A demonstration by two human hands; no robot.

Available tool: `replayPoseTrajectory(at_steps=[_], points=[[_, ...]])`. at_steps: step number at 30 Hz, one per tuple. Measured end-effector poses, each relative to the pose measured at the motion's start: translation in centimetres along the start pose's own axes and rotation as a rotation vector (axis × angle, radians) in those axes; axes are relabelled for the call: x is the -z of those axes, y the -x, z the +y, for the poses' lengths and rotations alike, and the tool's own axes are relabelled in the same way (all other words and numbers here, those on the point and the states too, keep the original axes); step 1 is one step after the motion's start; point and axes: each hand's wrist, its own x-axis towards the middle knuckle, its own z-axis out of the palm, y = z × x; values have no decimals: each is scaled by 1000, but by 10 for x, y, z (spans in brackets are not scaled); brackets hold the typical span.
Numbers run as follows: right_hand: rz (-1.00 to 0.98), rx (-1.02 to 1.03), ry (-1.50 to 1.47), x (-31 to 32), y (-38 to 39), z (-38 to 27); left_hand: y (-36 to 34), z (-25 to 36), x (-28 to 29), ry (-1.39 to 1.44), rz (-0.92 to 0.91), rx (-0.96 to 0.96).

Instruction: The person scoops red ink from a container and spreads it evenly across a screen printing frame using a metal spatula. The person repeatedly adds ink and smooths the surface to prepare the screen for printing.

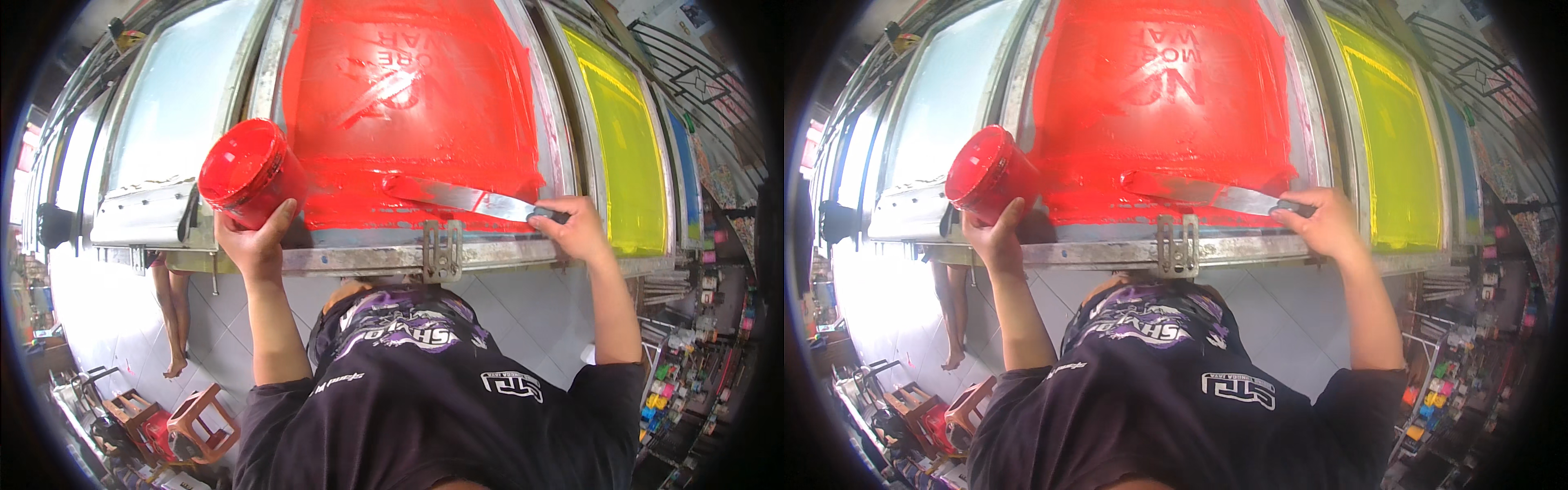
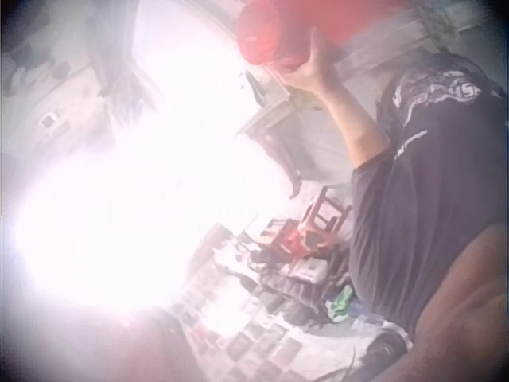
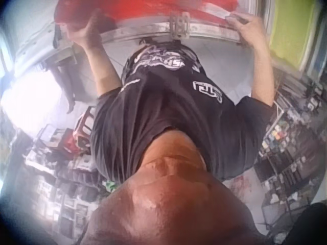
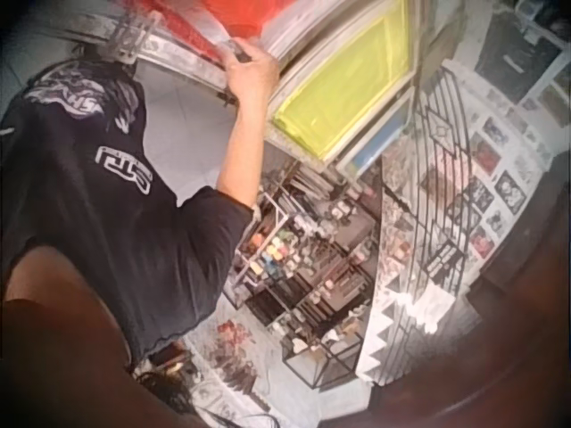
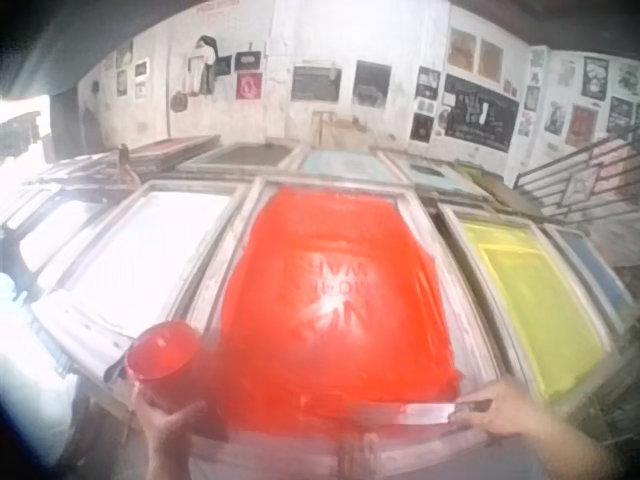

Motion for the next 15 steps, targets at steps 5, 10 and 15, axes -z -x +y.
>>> replayPoseTrajectory(at_steps=[5, 10, 15], points=[[49, 95, -264, -6, -12, -13, -4, 8, 1, -4, -5, 39], [109, 91, -388, 26, -12, -25, -2, 12, -18, 6, -111, 9], [254, 324, -346, 61, -4, -37, 3, 15, -49, 9, -276, -78]])
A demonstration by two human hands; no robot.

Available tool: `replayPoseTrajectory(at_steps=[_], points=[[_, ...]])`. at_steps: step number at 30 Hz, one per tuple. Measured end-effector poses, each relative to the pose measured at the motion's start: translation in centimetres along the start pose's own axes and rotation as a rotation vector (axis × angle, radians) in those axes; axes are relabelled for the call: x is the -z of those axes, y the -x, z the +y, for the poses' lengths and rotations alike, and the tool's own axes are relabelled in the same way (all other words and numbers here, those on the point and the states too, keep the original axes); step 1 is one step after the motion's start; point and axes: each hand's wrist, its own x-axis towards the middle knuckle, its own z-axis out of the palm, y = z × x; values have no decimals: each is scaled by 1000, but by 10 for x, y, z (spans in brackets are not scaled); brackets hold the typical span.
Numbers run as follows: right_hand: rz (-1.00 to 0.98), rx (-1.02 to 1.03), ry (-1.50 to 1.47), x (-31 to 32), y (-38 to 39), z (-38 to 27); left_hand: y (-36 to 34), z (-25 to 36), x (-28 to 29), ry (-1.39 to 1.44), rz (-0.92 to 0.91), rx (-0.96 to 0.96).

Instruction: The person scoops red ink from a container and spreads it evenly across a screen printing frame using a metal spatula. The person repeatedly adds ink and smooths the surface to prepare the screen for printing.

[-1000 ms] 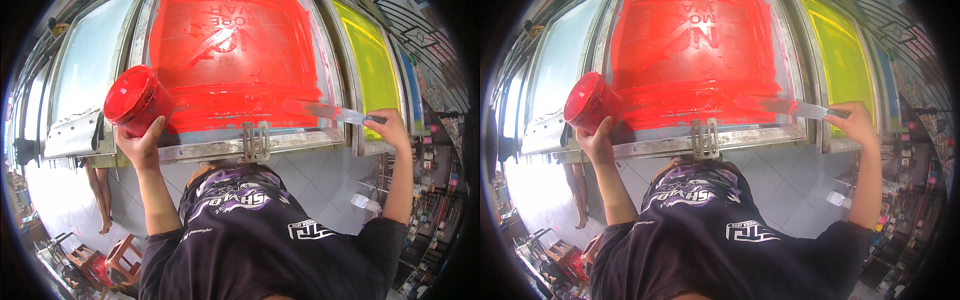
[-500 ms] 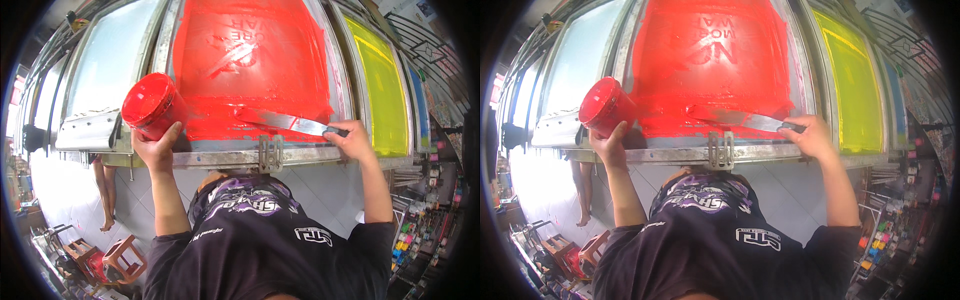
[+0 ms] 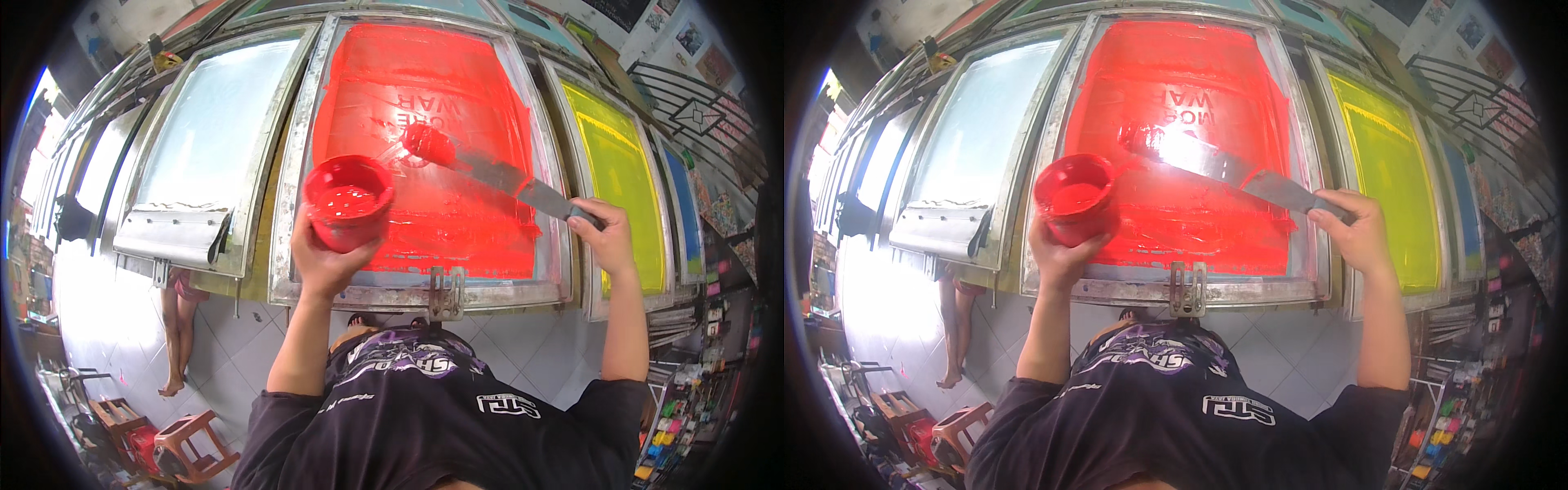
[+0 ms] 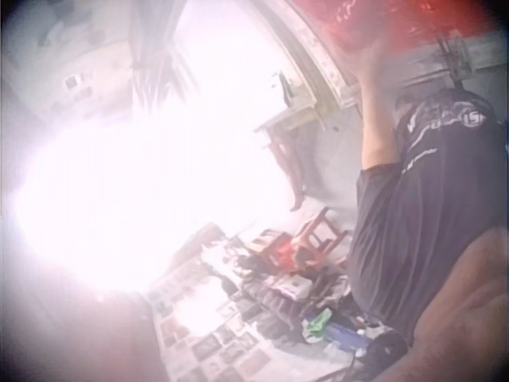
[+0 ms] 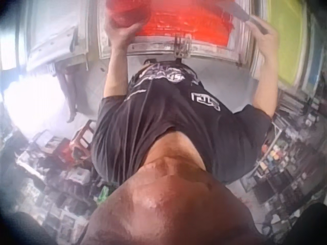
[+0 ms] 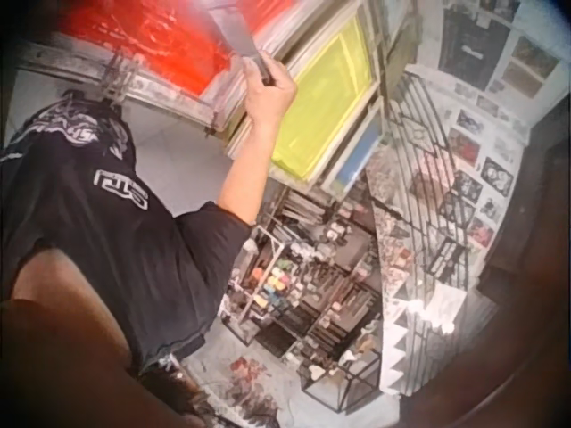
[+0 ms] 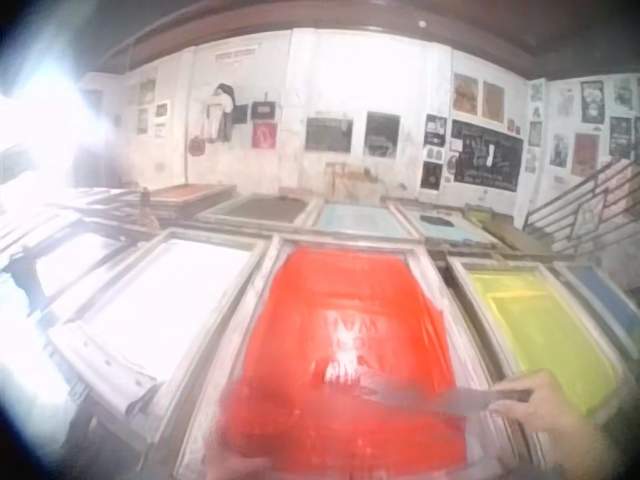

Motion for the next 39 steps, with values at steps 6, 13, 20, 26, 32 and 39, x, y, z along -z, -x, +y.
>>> replayPoseTrajectory(at_steps=[6, 13, 20, 26, 32, 39], points=[[95, 289, 207, 25, 0, -27, -5, 10, -23, -24, -73, -35], [340, 694, 656, 28, 11, -64, -3, 13, -29, -103, -27, -174], [420, 924, 917, 40, 15, -95, -2, 12, -30, -234, 52, -363], [425, 978, 958, 44, 13, -113, -4, 9, -25, -282, 63, -407], [456, 1005, 952, 43, 9, -117, -4, 9, -21, -214, 32, -365], [439, 1004, 924, 34, -6, -104, -4, 22, -9, 310, -205, 19]])
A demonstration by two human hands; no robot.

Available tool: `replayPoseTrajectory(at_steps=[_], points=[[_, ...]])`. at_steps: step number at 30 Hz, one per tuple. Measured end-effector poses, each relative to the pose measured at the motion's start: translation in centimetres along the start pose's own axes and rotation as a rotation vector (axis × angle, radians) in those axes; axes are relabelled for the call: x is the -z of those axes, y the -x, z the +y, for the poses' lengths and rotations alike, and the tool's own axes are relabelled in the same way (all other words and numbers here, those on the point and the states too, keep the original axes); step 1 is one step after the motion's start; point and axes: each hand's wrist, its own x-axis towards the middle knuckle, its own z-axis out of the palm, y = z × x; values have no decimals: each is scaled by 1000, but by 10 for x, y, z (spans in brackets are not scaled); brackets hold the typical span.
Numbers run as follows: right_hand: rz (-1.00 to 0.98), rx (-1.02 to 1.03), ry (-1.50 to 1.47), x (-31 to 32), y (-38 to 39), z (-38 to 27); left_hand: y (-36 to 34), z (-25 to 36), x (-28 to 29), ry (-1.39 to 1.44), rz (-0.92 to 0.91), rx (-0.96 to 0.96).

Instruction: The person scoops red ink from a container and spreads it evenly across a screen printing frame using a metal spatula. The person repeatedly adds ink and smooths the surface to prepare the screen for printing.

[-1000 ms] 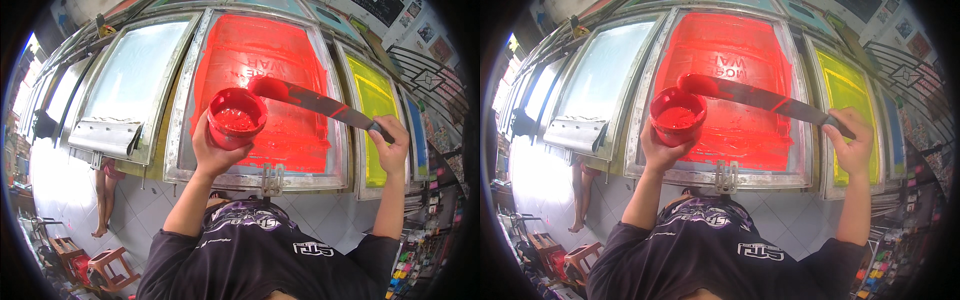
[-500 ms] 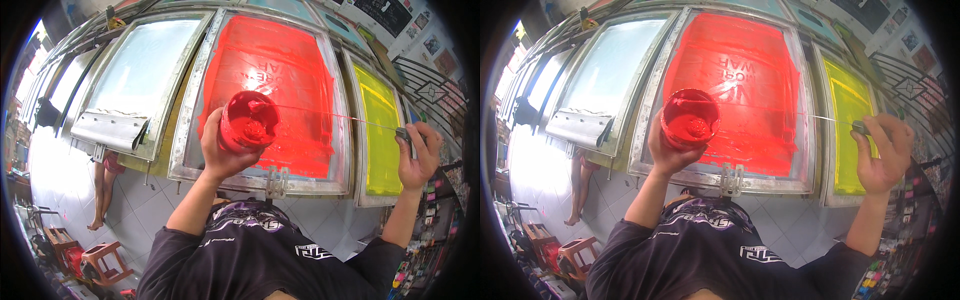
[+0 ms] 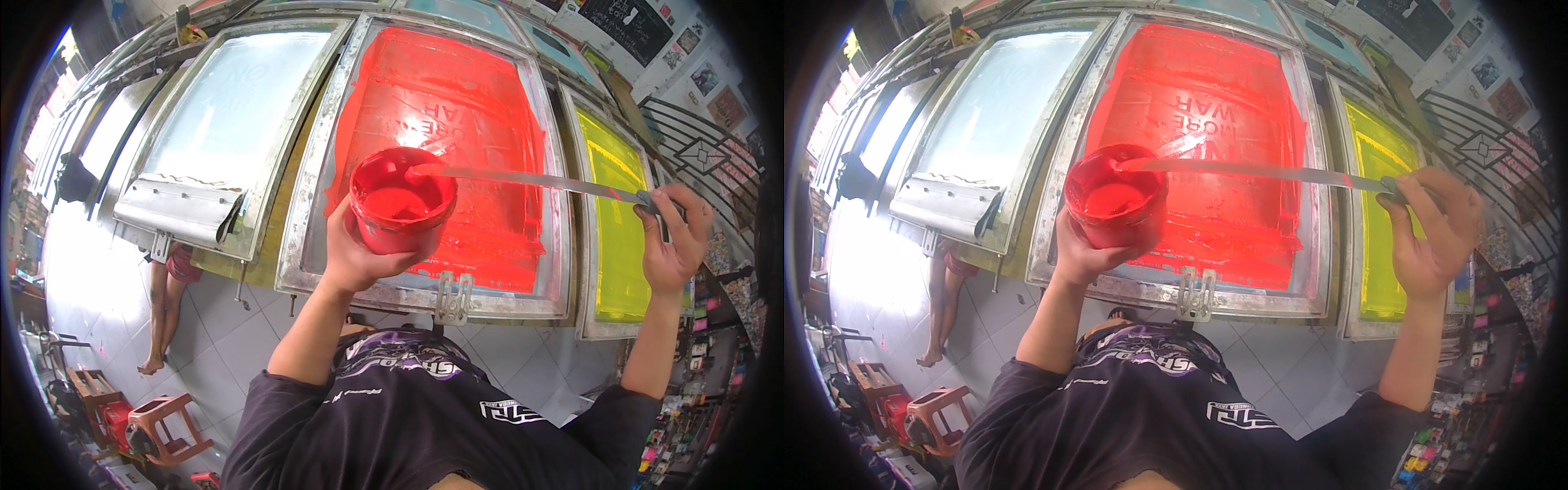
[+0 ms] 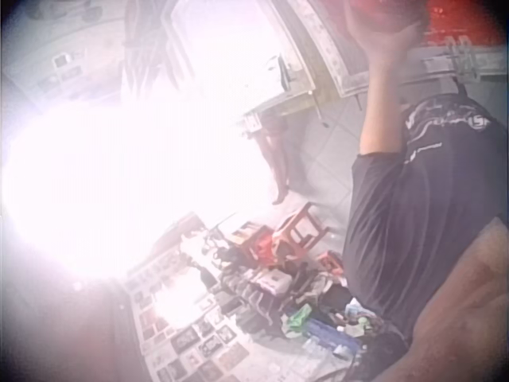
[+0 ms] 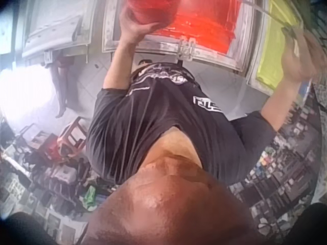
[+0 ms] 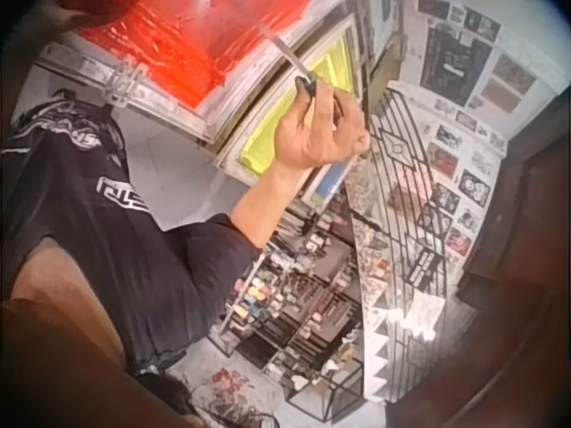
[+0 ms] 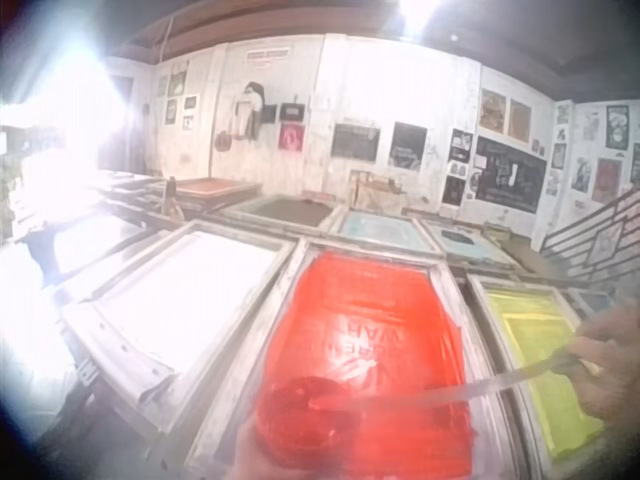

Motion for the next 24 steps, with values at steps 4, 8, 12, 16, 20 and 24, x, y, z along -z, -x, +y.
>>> replayPoseTrajectory(at_steps=[4, 8, 12, 16, 20, 24], points=[[-7, 31, -6, -1, -3, 1, 2, -2, 10, 129, -92, 104], [-28, 82, 2, 1, -6, 2, 2, -1, 13, 215, -125, 80], [-62, 117, -68, 3, -8, 12, 8, -11, 20, 250, -163, 114], [-102, 157, -110, 7, -12, 21, 15, -19, 23, 260, -186, 170], [-106, 217, -99, 12, -18, 27, 17, -19, 24, 229, -191, 138], [-129, 199, -77, 26, -20, 30, 16, -21, 25, 249, -215, 167]])
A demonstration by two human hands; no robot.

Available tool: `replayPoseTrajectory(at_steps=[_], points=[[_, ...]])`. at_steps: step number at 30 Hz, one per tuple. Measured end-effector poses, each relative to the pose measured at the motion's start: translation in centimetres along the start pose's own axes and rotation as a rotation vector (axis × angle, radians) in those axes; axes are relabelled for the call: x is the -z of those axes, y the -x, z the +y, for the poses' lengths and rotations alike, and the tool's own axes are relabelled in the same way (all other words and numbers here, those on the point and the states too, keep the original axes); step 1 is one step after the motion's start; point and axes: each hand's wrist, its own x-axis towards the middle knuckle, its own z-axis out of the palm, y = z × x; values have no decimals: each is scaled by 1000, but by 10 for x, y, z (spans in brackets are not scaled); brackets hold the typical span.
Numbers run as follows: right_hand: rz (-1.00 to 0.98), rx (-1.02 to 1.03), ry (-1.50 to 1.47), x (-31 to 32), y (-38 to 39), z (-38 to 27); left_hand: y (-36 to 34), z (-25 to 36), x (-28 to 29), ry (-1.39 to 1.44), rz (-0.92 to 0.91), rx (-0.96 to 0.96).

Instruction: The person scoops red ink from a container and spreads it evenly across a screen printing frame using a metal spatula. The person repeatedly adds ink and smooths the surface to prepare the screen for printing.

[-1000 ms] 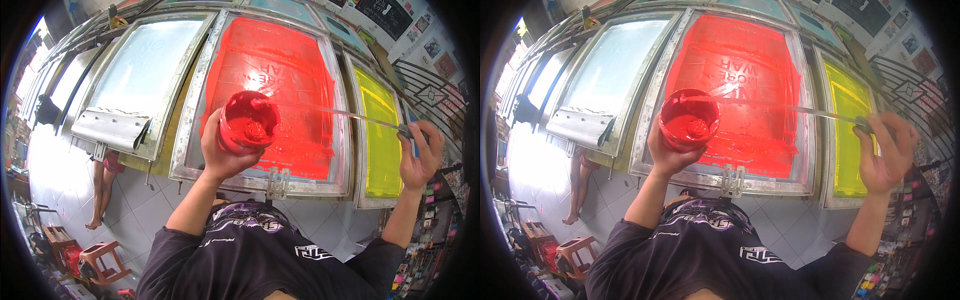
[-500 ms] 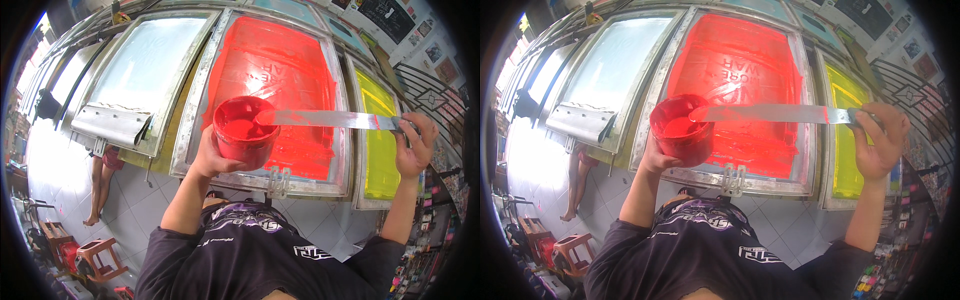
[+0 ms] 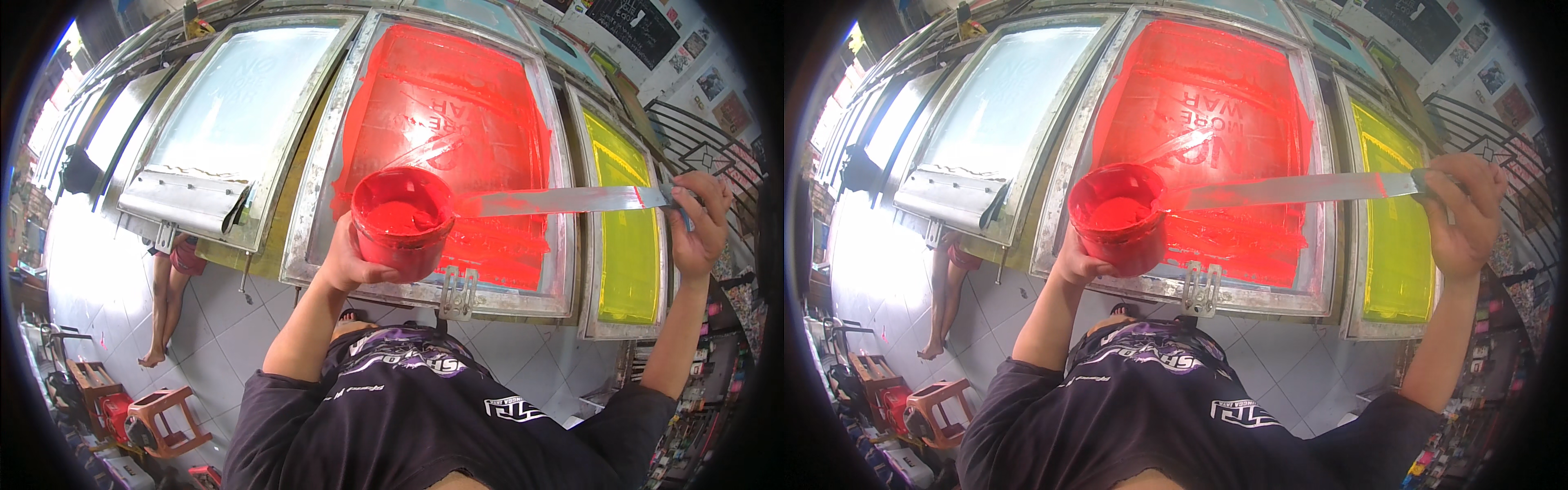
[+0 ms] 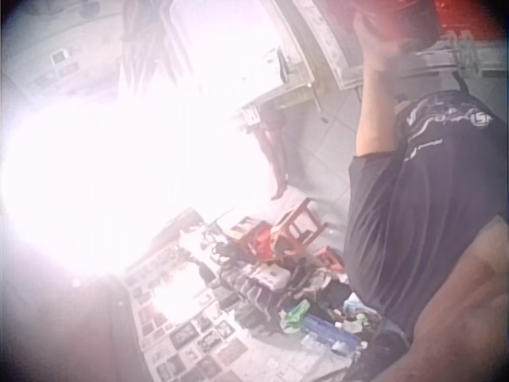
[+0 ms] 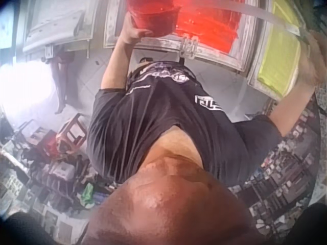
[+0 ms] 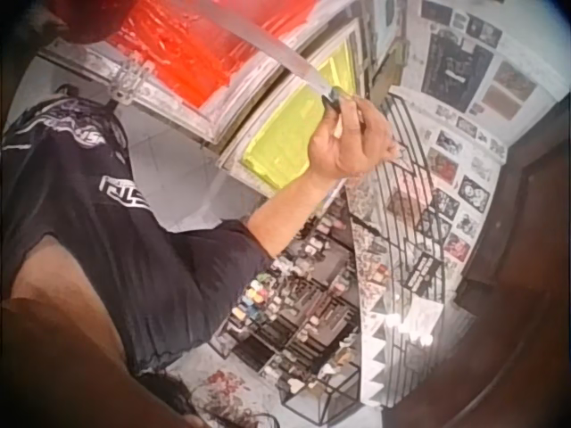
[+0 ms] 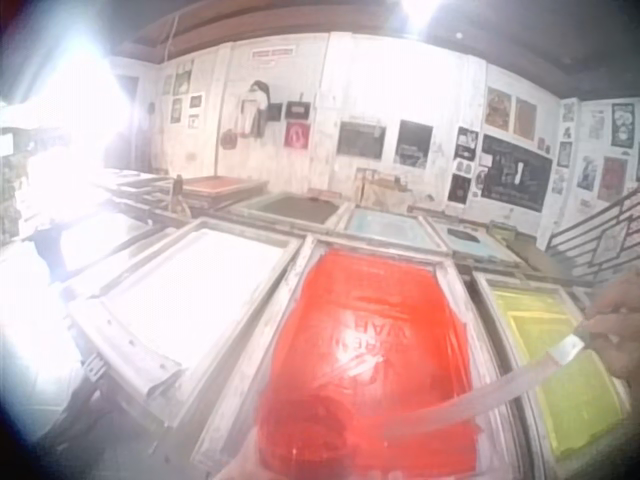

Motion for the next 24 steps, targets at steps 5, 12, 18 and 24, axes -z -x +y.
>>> replayPoseTrajectory(at_steps=[5, 12, 18, 24], points=[[-8, -67, -26, -17, 12, 4, 6, 6, -2, 114, 129, 11], [-511, -987, -584, -66, 86, -14, 12, 8, 21, -186, 290, -30], [-684, -1304, -677, -86, 148, -37, 25, 6, 36, -179, 412, -59], [-799, -1207, -438, -50, 168, -12, 28, 6, 38, -160, 418, -43]])
